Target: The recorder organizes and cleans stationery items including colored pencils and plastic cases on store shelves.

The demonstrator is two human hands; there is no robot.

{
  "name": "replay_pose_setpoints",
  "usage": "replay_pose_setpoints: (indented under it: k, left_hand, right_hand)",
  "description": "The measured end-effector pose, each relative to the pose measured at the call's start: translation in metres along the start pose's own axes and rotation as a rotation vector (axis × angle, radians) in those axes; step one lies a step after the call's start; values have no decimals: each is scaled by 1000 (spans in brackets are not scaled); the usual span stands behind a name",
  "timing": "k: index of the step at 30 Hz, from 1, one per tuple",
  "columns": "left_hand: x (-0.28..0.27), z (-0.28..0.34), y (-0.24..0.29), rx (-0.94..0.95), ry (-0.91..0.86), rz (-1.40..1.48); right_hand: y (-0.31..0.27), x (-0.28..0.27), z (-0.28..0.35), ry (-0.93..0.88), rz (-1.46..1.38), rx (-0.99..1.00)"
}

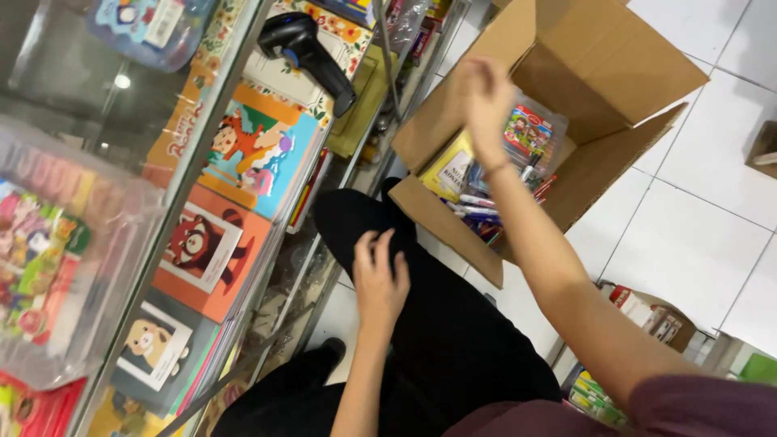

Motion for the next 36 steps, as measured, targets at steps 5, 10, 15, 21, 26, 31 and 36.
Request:
replay_pose_setpoints:
  k: [5, 10, 15, 21, 26, 31, 36]
  left_hand:
    - [99, -74, 10, 297, -79, 143]
    - [273, -119, -27, 184, -582, 196]
    - [349, -130, -69, -37, -795, 88]
    - [360, -150, -45, -274, -970, 113]
    - [454, -126, -94, -422, -745, 445]
    - [518, -115, -122, -518, -397, 780]
    - [449, -145, -89, -576, -240, 1017]
  right_hand:
    - [175, -160, -59, 603, -22, 423]
    - [242, -220, -45, 666, 597, 904]
    - [318, -235, -33, 491, 539, 1034]
    - [345, -246, -19, 496, 440, 1028]
    - [334, -244, -20, 479, 340, 1112]
    - [196, -217, -15, 482, -220, 1171]
    - [144, -230, 6, 314, -211, 1072]
Point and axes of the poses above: each hand's wrist, its own z-axis away from the middle knuckle, its own x-axis out of the palm, y = z × x, the point moved 2 cm from there along -z, towards the middle knuckle, and after that the axes turned 12 degrees about x, right-handed, at the moved point
